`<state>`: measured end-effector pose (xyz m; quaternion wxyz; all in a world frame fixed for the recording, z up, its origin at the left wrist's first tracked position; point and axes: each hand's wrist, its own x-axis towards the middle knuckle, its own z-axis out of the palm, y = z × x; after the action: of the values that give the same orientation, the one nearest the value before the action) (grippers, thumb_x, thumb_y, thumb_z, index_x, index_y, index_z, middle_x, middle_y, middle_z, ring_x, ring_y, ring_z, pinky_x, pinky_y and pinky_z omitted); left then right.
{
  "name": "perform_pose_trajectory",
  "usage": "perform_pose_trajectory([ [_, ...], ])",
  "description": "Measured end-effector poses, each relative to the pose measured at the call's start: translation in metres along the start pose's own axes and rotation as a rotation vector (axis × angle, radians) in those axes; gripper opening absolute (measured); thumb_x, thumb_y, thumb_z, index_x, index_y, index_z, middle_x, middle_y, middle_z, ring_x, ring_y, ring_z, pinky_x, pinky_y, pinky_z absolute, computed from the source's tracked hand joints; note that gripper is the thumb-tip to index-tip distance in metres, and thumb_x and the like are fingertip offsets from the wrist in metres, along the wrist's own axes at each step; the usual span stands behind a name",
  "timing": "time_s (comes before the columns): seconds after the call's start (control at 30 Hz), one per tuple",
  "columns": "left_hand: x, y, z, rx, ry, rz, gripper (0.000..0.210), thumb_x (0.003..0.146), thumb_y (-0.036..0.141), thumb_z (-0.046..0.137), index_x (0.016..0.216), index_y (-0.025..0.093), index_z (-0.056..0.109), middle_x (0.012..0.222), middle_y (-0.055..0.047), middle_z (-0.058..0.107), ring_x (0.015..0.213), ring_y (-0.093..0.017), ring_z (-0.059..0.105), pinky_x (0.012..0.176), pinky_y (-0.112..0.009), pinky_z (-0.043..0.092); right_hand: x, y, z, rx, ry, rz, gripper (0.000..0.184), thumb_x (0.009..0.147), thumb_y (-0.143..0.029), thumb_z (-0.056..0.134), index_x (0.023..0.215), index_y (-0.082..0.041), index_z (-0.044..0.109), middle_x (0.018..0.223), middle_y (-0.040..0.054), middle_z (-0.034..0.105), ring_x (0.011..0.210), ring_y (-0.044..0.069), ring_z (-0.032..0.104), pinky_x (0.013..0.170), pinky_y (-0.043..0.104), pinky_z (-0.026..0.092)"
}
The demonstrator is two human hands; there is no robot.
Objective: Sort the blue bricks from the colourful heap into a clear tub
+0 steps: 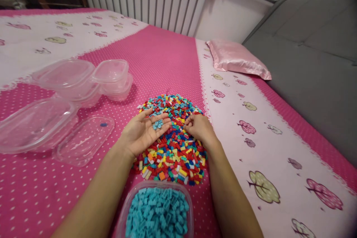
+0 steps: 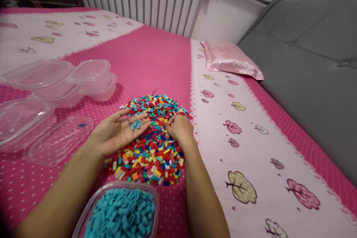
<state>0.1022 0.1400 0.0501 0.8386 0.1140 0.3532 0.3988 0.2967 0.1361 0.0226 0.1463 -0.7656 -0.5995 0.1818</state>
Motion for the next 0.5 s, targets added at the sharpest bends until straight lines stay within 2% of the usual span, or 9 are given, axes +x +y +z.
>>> perform_pose_trajectory([
  [0.23,0.0,0.0,0.001,0.02,0.004,0.012,0.042,0.094,0.026,0.039,0.122,-0.004,0.05,0.096,-0.02,0.067,0.084,-0.026,0.07,0.074,-0.031,0.061,-0.001,0.008,-0.007,0.21,-0.005,-0.047,0.005,0.064,-0.016,0.065,0.069,-0.018,0.065,0.064,0.0005,0.067,0.061,0.013,0.06,0.055,0.022,0.041],
  [0.37,0.0,-0.001,0.0,0.012,-0.014,0.001,0.041,0.095,0.026,0.039,0.122,-0.003,0.049,0.091,-0.018,0.066,0.081,-0.024,0.071,0.076,-0.031,0.06,-0.007,-0.003,-0.012,0.532,0.021,-0.226,0.013,0.066,-0.026,0.069,0.072,-0.016,0.063,0.062,-0.001,0.062,0.052,0.009,0.051,0.05,0.021,0.039],
  [0.5,0.001,-0.002,0.0,-0.018,-0.063,-0.049,0.045,0.095,0.029,0.037,0.123,-0.006,0.047,0.088,-0.019,0.066,0.08,-0.024,0.071,0.076,-0.032,0.06,-0.013,-0.021,-0.008,0.777,0.028,-0.396,0.024,0.068,-0.031,0.071,0.085,-0.016,0.064,0.071,-0.0006,0.063,0.052,0.007,0.048,0.049,0.021,0.039],
])
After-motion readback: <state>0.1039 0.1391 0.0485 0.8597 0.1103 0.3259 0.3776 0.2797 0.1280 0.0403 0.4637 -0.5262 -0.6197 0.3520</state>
